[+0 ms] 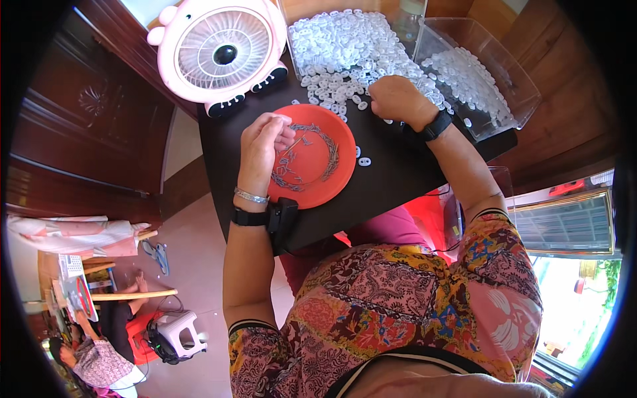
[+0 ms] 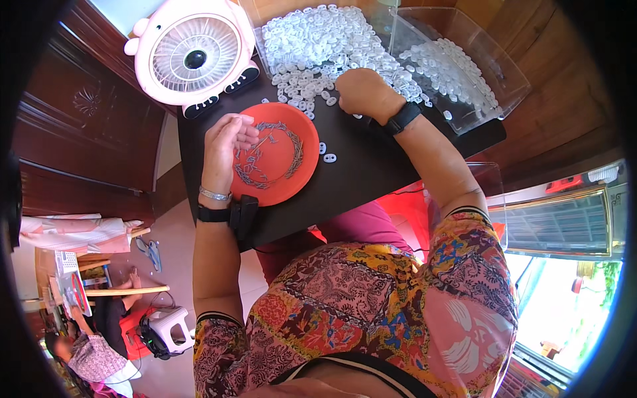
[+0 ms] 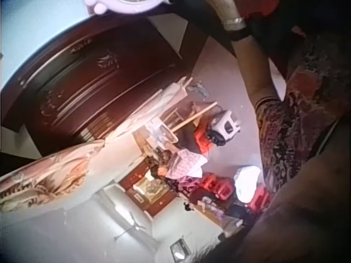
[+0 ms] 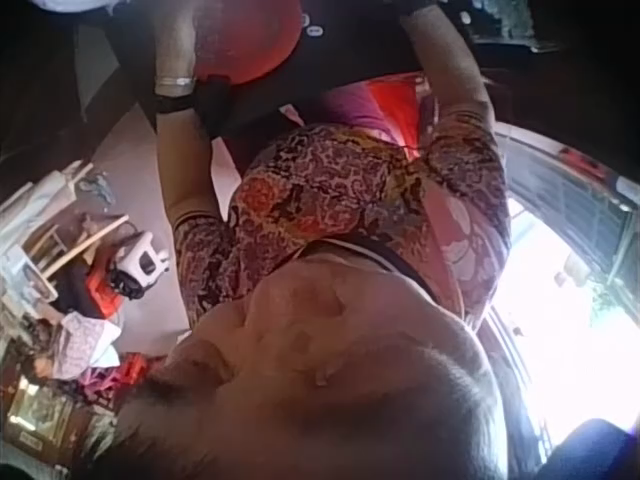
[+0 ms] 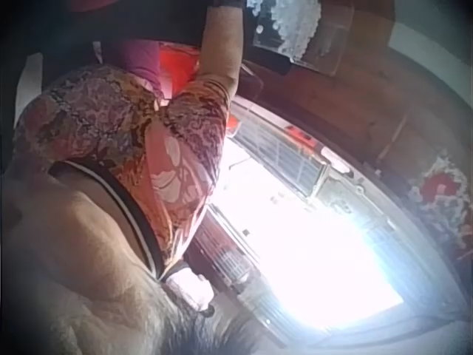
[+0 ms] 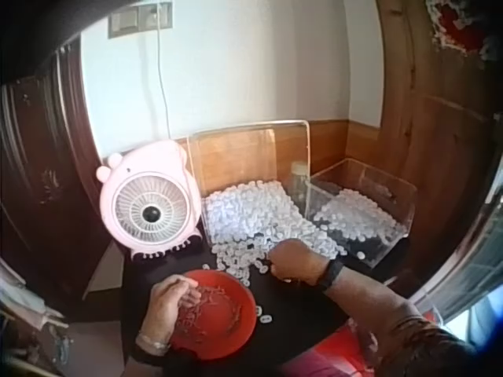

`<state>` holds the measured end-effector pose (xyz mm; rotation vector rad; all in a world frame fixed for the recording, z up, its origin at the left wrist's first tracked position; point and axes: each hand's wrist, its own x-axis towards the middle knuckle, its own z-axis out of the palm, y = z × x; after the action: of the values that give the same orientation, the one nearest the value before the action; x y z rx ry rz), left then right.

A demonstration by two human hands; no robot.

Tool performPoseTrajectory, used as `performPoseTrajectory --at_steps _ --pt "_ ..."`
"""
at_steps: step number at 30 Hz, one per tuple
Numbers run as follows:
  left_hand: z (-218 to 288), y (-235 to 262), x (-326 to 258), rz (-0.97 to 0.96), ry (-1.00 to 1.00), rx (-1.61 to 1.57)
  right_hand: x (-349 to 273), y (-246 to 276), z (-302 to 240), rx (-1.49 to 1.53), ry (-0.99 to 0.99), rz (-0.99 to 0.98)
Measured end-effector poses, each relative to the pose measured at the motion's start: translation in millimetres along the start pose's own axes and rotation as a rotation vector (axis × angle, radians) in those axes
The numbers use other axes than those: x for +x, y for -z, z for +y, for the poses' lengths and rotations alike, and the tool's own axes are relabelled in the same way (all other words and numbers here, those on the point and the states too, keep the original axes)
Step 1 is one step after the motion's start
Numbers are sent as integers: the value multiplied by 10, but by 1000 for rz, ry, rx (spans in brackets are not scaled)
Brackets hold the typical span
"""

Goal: Sorting and inspecting small white plastic hardware clips into a red plate and clear bins.

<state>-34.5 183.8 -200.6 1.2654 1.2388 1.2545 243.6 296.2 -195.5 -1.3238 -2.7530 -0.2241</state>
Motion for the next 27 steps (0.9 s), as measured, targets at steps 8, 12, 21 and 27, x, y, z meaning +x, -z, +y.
performPoseTrajectory --at_steps 8,12,21,27 --pt "22 -12 -21 -2 -27 7 27 10 39 -94 -48 -44" --pt "50 -72 -34 -29 -20 -37 103 251 -109 755 30 11" --pt "46 -215 -96 -112 -121 -153 311 182 -1003 1751 142 -26" --pt "-9 -207 -77 -22 -103 -128 258 91 -1092 1683 165 105"
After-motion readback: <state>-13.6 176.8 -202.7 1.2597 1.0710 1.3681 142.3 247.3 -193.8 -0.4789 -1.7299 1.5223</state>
